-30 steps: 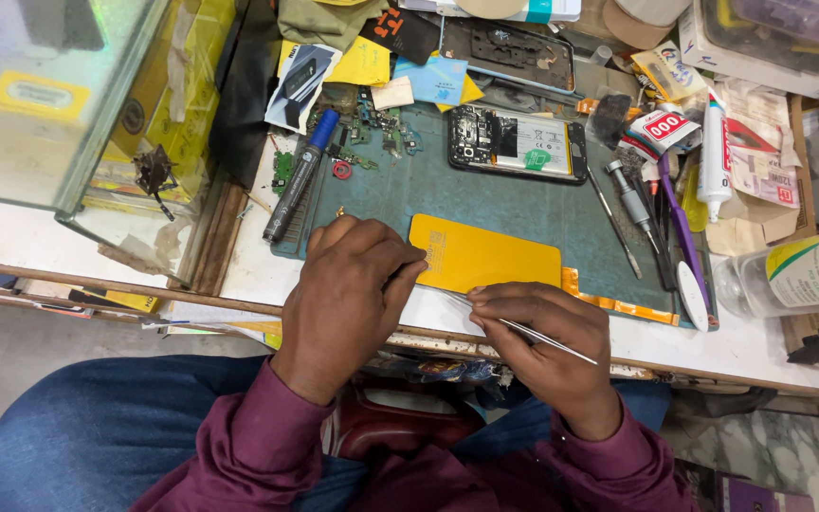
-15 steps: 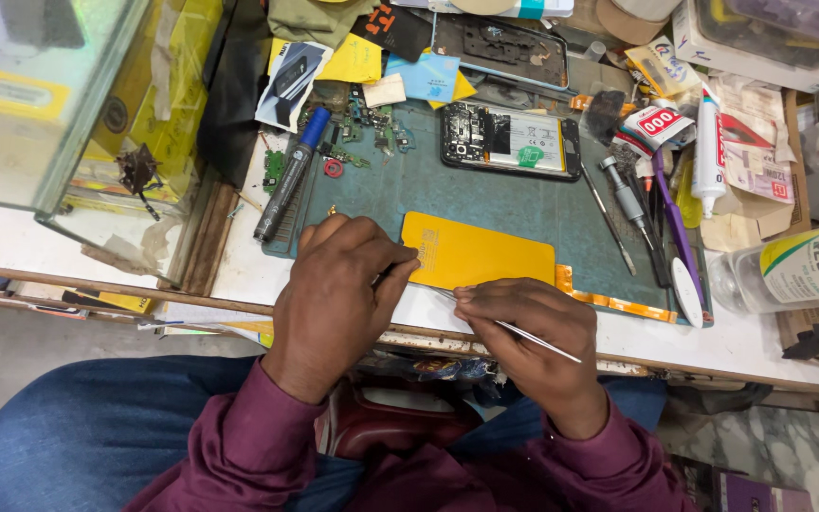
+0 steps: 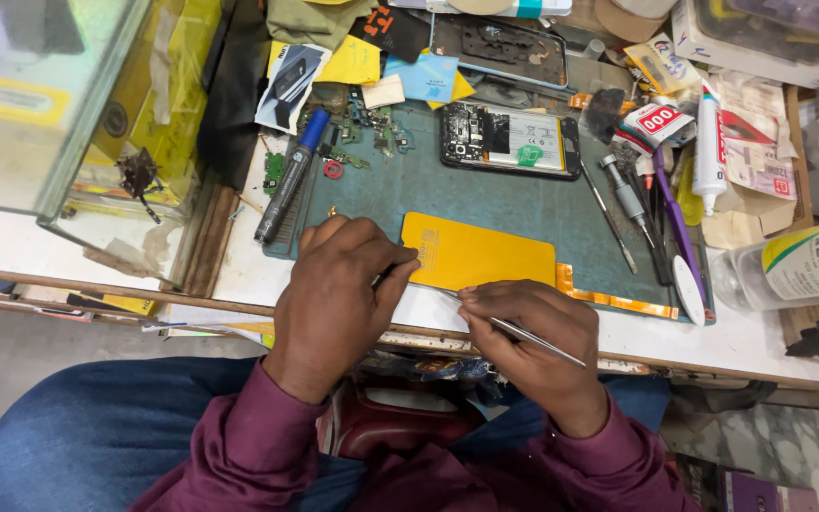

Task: The person uses tweezers to carefully peel and remove a protective film from a yellow rectangular component on a workbench. They repeatedly lift and adjust the film with the tweezers while stabilizing the component with their other hand.

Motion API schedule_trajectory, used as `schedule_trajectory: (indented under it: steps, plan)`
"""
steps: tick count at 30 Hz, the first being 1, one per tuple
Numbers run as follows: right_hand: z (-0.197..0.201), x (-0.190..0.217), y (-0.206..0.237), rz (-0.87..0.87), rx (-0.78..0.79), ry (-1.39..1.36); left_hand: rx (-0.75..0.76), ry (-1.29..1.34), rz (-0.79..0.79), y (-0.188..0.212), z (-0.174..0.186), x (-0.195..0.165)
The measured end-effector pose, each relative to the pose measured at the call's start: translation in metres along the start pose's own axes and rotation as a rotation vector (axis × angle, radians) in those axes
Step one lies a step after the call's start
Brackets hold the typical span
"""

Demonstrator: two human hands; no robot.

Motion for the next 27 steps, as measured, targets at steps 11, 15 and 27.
schedule_trajectory:
  steps: [11, 15, 27]
  plan:
    - [-0.009, 0.004, -0.004, 0.012, 0.047, -0.044, -0.008, 0.004, -0.002, 0.001, -0.001, 0.0]
    - [-0.011, 0.006, -0.006, 0.037, 0.053, -0.052, -0.006, 0.0, 0.001, 0.001, -0.001, 0.0]
    - [-0.007, -0.003, -0.004, -0.031, 0.03, -0.061, -0.01, -0.014, -0.003, 0.001, -0.001, 0.0]
Point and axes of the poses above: each hand's wrist, its own y-axis away from the middle knuckle, its own z-axis out of the back of the hand, x = y × z, the point moved 10 cm from there along -y, towards the middle knuckle, and after that the axes turned 11 degrees about -y, right-handed, at the moved point
